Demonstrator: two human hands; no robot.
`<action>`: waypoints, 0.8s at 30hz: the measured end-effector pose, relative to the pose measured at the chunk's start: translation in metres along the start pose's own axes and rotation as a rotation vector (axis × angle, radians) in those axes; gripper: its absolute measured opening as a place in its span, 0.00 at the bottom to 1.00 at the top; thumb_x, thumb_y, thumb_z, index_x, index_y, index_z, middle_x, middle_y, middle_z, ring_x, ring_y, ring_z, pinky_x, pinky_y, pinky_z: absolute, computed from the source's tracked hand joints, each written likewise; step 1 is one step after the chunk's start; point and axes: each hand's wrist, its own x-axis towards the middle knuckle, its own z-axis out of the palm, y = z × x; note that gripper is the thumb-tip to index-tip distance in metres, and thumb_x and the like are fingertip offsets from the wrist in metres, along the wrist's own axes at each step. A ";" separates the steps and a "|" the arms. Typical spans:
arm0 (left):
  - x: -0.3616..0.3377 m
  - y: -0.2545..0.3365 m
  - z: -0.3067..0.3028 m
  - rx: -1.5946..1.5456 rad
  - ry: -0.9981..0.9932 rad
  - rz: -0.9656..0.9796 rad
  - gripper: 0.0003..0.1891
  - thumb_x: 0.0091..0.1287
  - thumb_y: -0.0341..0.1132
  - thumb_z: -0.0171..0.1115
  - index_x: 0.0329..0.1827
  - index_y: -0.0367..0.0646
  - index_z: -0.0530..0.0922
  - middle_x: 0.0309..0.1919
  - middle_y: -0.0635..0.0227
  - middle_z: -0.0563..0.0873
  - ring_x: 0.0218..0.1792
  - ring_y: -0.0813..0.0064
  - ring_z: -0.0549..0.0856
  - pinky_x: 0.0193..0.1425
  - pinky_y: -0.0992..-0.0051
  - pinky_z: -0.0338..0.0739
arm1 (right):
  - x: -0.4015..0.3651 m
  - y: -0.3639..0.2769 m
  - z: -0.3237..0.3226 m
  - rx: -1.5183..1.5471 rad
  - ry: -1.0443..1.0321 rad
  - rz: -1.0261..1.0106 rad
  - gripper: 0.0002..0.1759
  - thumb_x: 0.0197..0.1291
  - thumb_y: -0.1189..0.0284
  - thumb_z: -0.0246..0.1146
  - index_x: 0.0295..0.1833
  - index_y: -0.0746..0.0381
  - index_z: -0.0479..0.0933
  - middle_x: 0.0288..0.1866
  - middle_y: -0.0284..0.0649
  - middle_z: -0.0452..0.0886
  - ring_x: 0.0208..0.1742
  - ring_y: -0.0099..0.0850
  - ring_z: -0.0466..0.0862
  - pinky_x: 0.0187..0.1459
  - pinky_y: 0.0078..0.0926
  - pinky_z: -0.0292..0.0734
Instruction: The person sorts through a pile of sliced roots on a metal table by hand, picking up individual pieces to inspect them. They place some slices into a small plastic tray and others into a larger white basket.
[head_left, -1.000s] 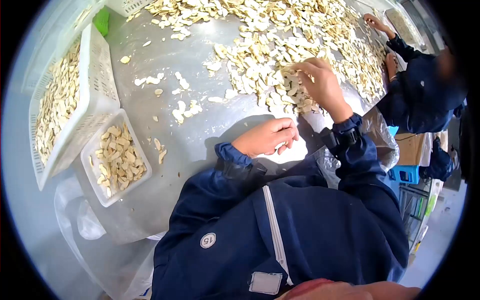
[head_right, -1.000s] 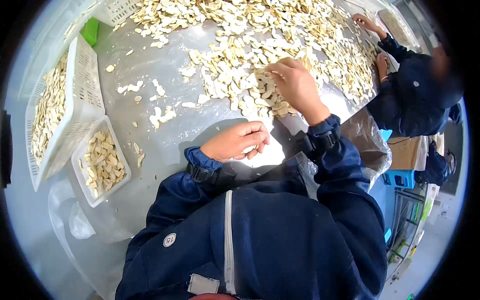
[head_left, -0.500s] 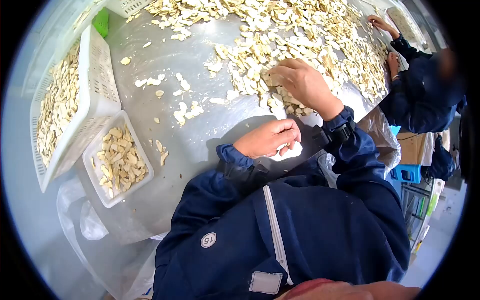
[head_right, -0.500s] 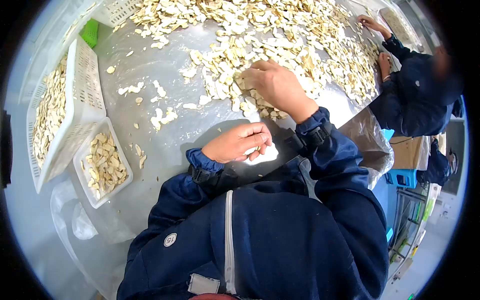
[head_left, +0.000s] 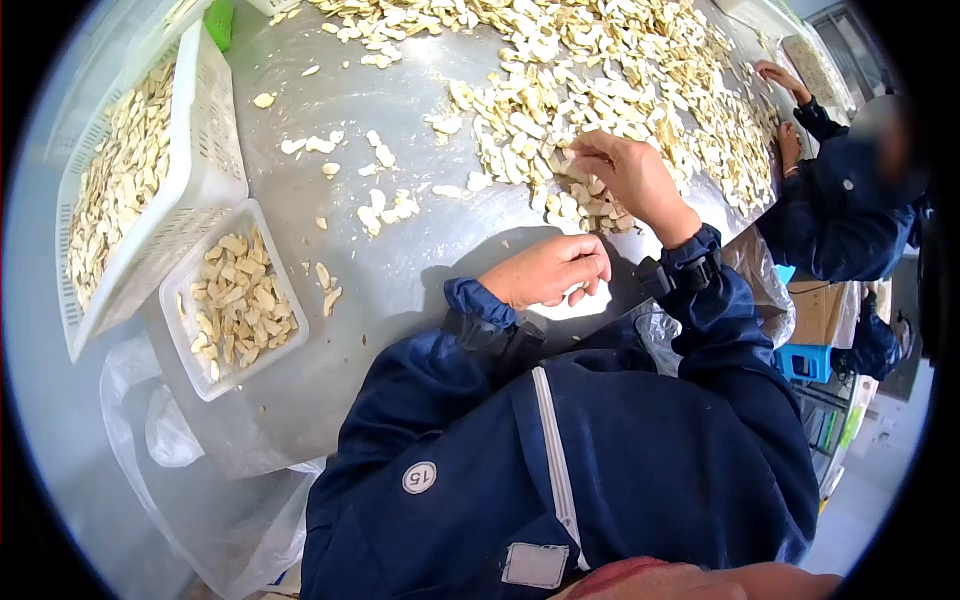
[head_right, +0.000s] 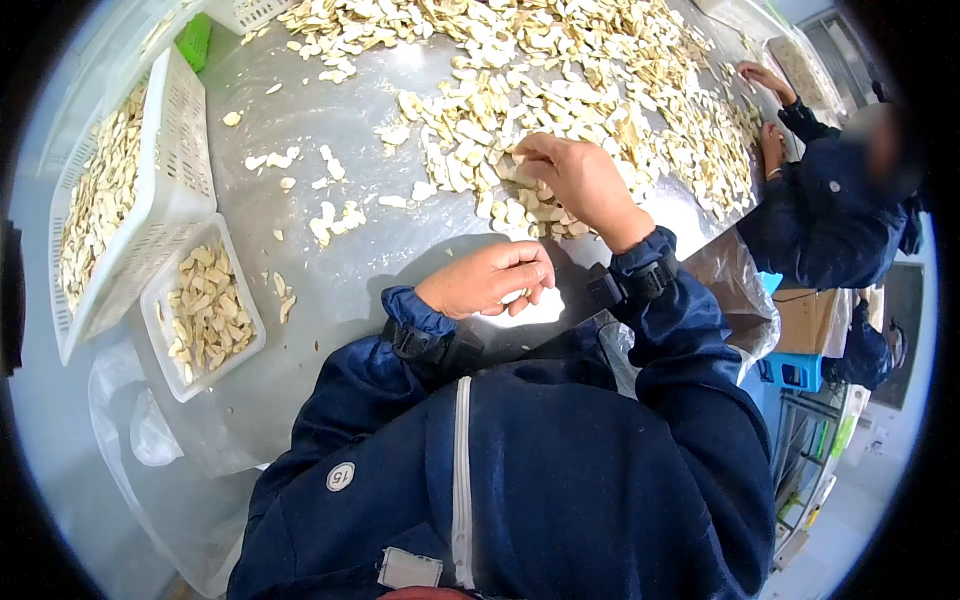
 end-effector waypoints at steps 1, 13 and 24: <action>0.000 0.000 0.000 0.003 0.000 0.001 0.10 0.86 0.39 0.51 0.52 0.43 0.78 0.35 0.74 0.81 0.29 0.87 0.77 0.26 0.85 0.63 | 0.002 0.007 0.002 -0.030 0.038 -0.046 0.11 0.68 0.67 0.69 0.52 0.59 0.86 0.40 0.46 0.91 0.40 0.46 0.90 0.45 0.37 0.85; 0.011 -0.033 -0.017 0.217 -0.089 0.334 0.17 0.72 0.37 0.64 0.58 0.37 0.80 0.55 0.59 0.82 0.50 0.68 0.82 0.49 0.73 0.81 | 0.039 -0.141 0.024 0.833 -0.422 -0.285 0.23 0.79 0.75 0.64 0.76 0.66 0.75 0.64 0.42 0.88 0.64 0.30 0.87 0.66 0.27 0.83; 0.004 -0.016 -0.004 0.061 0.000 0.157 0.12 0.82 0.39 0.55 0.47 0.40 0.80 0.32 0.69 0.85 0.27 0.81 0.80 0.25 0.76 0.71 | -0.027 -0.017 -0.011 0.279 0.233 0.026 0.17 0.76 0.76 0.66 0.67 0.63 0.83 0.56 0.42 0.92 0.55 0.29 0.89 0.57 0.26 0.83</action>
